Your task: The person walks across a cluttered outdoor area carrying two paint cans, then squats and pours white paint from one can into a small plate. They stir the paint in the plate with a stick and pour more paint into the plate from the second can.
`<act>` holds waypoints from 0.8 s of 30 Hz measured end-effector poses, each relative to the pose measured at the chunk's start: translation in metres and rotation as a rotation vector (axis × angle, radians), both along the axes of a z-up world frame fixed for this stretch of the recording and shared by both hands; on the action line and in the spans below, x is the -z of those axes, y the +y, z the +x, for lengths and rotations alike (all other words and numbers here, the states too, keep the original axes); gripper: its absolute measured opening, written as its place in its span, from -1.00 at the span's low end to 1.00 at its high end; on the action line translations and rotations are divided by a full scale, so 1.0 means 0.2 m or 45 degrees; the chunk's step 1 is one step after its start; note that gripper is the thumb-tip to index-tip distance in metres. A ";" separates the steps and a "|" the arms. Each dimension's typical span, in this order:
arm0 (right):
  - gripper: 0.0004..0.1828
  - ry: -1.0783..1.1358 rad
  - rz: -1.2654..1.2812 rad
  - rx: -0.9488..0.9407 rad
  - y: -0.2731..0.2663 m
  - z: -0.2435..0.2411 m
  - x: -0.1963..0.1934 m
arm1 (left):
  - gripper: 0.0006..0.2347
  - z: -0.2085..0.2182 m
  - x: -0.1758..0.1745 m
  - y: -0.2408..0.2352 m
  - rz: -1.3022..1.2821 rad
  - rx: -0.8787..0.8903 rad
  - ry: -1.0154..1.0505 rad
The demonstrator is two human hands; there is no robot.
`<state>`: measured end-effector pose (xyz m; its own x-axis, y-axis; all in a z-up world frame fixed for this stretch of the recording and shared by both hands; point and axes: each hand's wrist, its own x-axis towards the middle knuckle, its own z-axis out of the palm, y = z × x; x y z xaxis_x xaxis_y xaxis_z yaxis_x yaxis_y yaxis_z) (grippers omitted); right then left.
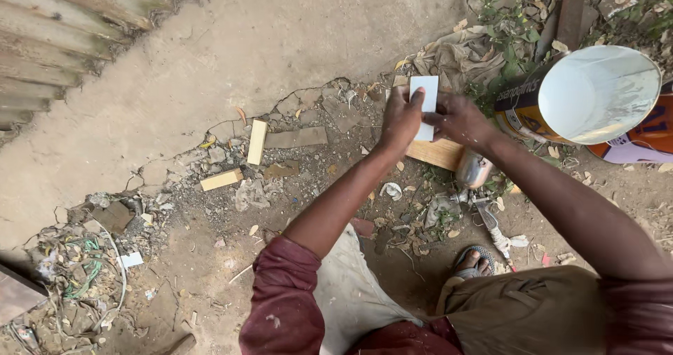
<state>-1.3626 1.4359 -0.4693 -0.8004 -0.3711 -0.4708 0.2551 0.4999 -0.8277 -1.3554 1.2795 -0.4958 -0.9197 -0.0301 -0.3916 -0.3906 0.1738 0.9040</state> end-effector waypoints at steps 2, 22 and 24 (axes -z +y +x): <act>-0.60 -0.182 0.118 0.088 -0.01 -0.08 0.16 | -0.45 -0.01 -0.12 -0.12 -0.536 0.006 0.328; -0.64 0.146 -0.017 -0.853 -0.34 0.32 -0.59 | -0.69 0.35 -0.01 -0.36 -0.621 0.732 -0.061; -0.89 0.300 -1.127 -1.055 -0.44 0.67 -0.85 | -0.67 0.32 0.03 -0.37 -1.292 0.976 0.514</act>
